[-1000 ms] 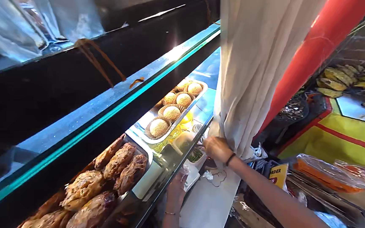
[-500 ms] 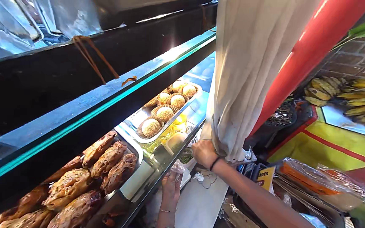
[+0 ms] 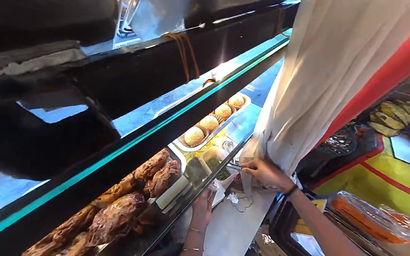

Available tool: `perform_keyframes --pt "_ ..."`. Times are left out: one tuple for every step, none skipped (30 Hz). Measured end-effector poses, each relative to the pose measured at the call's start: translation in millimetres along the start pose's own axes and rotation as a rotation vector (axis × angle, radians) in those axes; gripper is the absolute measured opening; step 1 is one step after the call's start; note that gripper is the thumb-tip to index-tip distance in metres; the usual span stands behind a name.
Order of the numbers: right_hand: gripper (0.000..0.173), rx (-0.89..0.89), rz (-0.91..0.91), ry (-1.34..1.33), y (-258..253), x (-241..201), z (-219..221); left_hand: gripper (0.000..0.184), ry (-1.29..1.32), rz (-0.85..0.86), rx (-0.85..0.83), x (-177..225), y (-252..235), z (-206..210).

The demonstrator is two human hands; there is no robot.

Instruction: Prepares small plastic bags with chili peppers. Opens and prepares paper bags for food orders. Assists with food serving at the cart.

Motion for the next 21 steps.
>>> perform_keyframes --pt "0.039 0.009 -0.006 -0.091 8 8 -3 0.020 -0.008 0.002 -0.014 -1 0 5" --pt "0.039 0.016 0.003 -0.151 15 13 -5 0.020 -0.013 0.007 -0.024 -2 -1 10" --pt "0.039 0.023 0.019 -0.171 20 19 -5 0.020 -0.008 0.007 -0.033 -3 -1 15" --pt "0.039 0.030 0.035 -0.168 23 24 -5 0.020 0.001 0.003 -0.037 -5 0 19" --pt "0.038 0.037 0.047 -0.171 26 29 -4 0.020 0.008 -0.003 -0.032 -6 0 23" --pt "0.037 0.041 0.054 -0.178 28 32 -3 0.019 0.011 -0.010 -0.027 -8 0 26" --pt "0.036 0.049 0.050 -0.189 29 34 -3 0.019 0.008 -0.013 -0.022 -8 0 28" --pt "0.035 0.056 0.043 -0.200 30 36 -2 0.018 0.004 -0.013 -0.020 -8 0 30" --pt "0.036 0.055 0.046 -0.208 30 36 -1 0.018 0.003 -0.012 -0.021 -8 0 30" --pt "0.036 0.058 0.055 -0.210 30 37 1 0.018 0.002 -0.008 -0.027 -7 -1 29" --pt "0.037 0.065 0.069 -0.205 29 38 3 0.019 -0.005 0.000 -0.034 -5 -2 29" --pt "0.039 0.072 0.081 -0.199 28 38 4 0.019 -0.012 0.012 -0.041 -3 -3 29" --pt "0.040 0.084 0.084 -0.191 25 37 6 0.018 -0.020 0.028 -0.047 0 -4 29" --pt "0.041 0.095 0.082 -0.182 22 36 8 0.017 -0.029 0.039 -0.054 2 -7 30" --pt "0.041 0.105 0.079 -0.175 18 36 10 0.017 -0.036 0.047 -0.055 5 -9 31" --pt "0.041 0.117 0.071 -0.170 14 36 13 0.018 -0.043 0.054 -0.052 7 -11 33" --pt "0.041 0.122 0.070 -0.174 11 35 16 0.020 -0.055 0.064 -0.051 9 -14 34" --pt "0.041 0.124 0.066 -0.184 9 33 19 0.022 -0.071 0.073 -0.057 11 -17 35" --pt "0.041 0.126 0.064 -0.192 7 32 21 0.023 -0.076 0.075 -0.060 12 -20 36" --pt "0.041 0.130 0.060 -0.198 6 31 23 0.024 -0.075 0.071 -0.060 13 -24 35" --pt "0.041 0.127 0.060 -0.206 6 30 23 0.024 -0.072 0.067 -0.066 14 -28 35"
Point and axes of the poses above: each hand's wrist, its own y-axis away from the middle knuckle, its own z-axis out of the palm, x = y × z, the point moved 4 cm from there along -y, towards the middle knuckle, and after that the axes turned 12 degrees about x, right-handed, at the moved point
